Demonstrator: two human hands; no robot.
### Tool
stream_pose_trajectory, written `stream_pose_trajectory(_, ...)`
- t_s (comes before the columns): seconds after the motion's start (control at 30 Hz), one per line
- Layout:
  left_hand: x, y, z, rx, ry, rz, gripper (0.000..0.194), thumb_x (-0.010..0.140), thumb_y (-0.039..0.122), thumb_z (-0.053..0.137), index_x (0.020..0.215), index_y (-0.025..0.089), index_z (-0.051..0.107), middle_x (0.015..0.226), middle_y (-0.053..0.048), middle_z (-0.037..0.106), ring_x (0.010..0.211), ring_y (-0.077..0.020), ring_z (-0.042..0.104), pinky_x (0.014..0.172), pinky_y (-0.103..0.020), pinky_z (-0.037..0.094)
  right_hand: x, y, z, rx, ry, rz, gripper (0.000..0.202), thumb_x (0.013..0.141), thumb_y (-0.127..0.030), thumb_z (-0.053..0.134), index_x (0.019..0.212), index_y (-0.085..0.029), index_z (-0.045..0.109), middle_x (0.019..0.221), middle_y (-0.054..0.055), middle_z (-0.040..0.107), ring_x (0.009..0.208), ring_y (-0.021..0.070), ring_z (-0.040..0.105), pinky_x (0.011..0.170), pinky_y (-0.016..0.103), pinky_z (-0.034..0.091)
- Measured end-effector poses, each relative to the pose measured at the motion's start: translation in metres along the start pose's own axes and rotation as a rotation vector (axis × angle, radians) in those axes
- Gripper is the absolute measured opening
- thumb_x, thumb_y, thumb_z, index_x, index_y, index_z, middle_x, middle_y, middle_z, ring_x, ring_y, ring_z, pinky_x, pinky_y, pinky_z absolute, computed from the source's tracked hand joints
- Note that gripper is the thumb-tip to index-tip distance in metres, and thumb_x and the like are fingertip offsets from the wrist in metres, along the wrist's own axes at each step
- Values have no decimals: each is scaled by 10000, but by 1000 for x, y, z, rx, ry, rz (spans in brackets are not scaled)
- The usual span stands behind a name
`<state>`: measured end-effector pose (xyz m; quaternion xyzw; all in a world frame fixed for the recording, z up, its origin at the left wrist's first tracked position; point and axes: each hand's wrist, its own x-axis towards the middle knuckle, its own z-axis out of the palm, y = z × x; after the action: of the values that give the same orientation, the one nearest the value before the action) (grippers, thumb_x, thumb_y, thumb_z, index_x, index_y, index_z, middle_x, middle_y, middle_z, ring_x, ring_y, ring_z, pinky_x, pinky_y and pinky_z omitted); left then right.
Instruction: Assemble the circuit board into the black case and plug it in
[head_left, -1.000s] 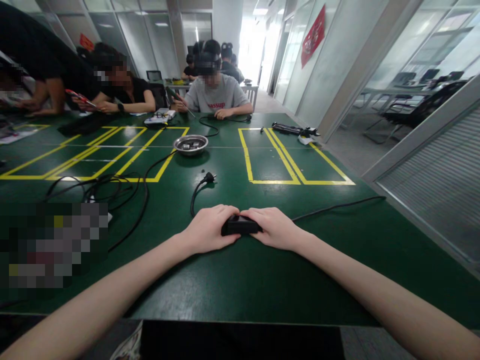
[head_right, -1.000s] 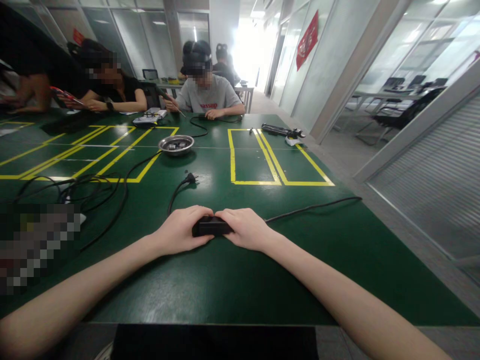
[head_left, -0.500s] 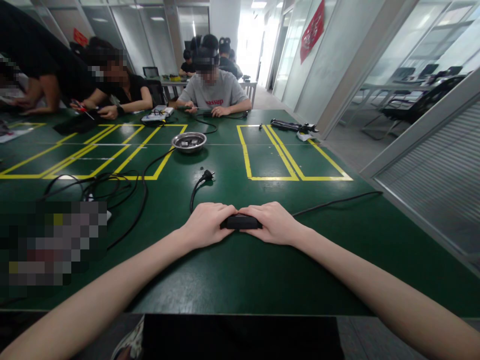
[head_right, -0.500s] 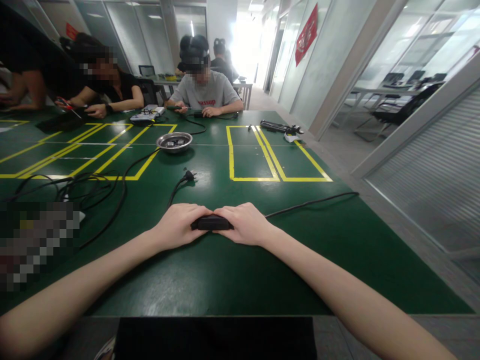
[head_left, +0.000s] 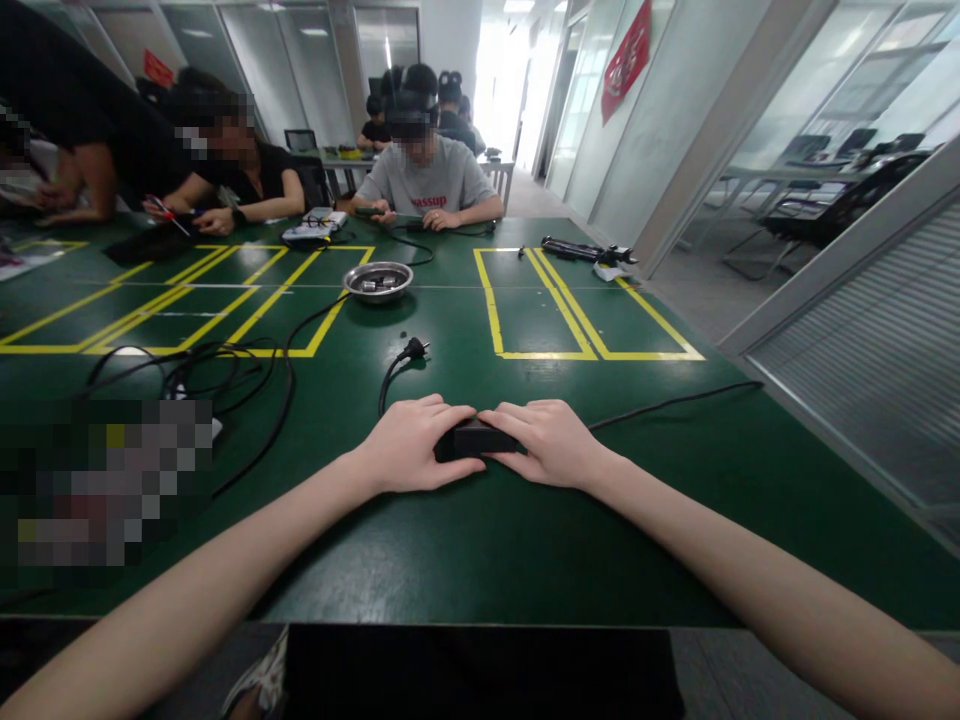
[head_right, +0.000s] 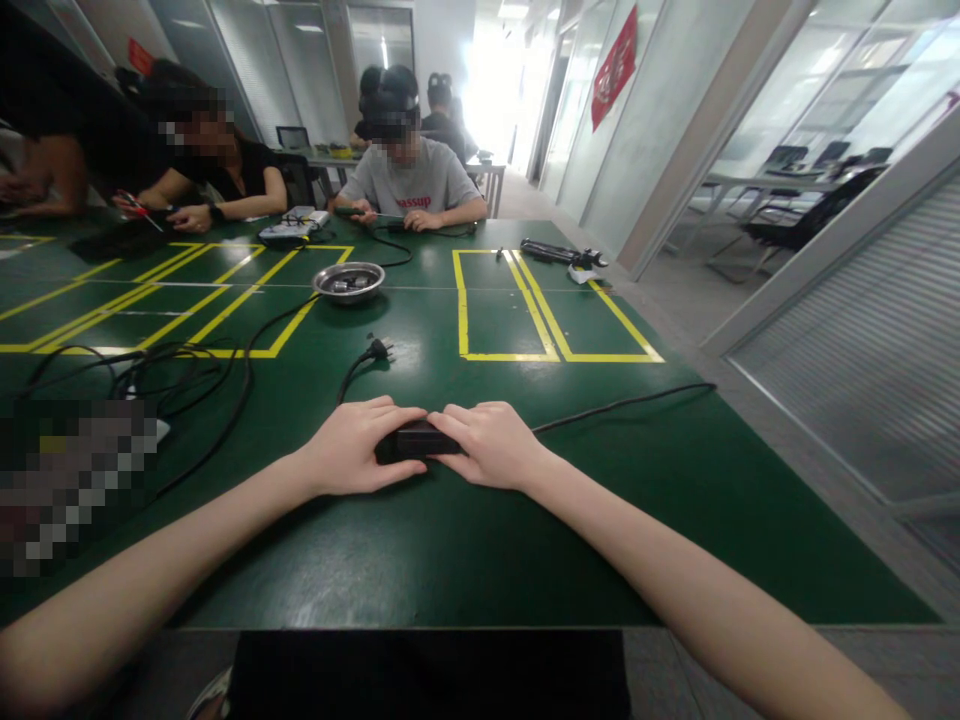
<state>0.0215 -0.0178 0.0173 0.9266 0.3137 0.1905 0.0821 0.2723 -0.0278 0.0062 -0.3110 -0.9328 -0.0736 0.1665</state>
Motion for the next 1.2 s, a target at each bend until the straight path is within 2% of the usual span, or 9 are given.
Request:
stream_pose_trajectory(0.17,3,7,-6,-405,-126,-319,431,993,546,535,1073,166,723,857,-29,735,731,-187,652,675,-281,477,-3,3,1,-107,62,-89,402,1081,-356,443,1364,-125,609,1139,155,722,868,217,699,726,321,484)
stream_pose_trajectory(0.3,2,5,-3,-663,-117,-333,426,890,504,712,1128,152,699,971,-47,760,839,-203,694,746,-289,529,-1,1,1,4,32,7,426,1024,-351,565,1412,-176,583,1174,133,711,863,217,708,737,319,511)
stream_pose_trajectory(0.4,0,3,1,-468,-4,-288,392,829,413,809,1129,186,700,1017,-46,767,885,-218,710,786,-303,539,2,0,1,225,-22,130,550,930,-470,711,1387,-190,590,1170,114,731,910,242,726,756,327,535)
stream_pose_trajectory(0.53,-2,2,0,-169,42,-137,378,847,418,815,1137,208,695,1005,-44,765,884,-222,710,823,-327,535,2,1,2,420,-84,219,311,954,-441,692,1146,-198,693,996,74,766,852,224,728,748,311,524)
stream_pose_trajectory(0.63,-2,0,-3,-69,68,-68,367,892,477,766,1119,196,699,957,-52,765,863,-229,704,822,-349,530,1,2,2,380,-53,211,285,981,-427,660,1137,-190,689,976,79,762,806,218,720,715,303,503)
stream_pose_trajectory(0.8,-4,-2,-4,12,120,14,279,963,424,708,1054,160,724,911,-64,772,817,-216,685,776,-350,479,-1,3,0,328,6,143,329,1001,-488,618,1135,-192,674,996,83,750,803,209,715,690,288,487)
stream_pose_trajectory(0.97,-4,1,-4,13,136,-9,313,953,459,704,1042,161,743,848,-54,741,777,-206,657,759,-342,472,-1,4,0,324,24,136,320,1043,-467,554,1119,-184,684,980,82,754,806,199,717,693,281,485)
stream_pose_trajectory(1.1,-2,3,-3,25,131,-51,315,995,453,634,1038,166,756,805,-51,712,743,-197,637,758,-341,465,0,0,1,301,32,123,390,1036,-471,559,1284,-180,635,1102,100,740,903,216,723,751,300,520)
stream_pose_trajectory(1.2,-1,2,-1,-13,126,-93,341,1016,458,592,996,167,768,762,-46,700,722,-197,627,764,-354,471,1,-1,2,179,-11,55,551,1024,-503,566,1490,-213,518,1177,109,700,837,205,709,714,304,526)
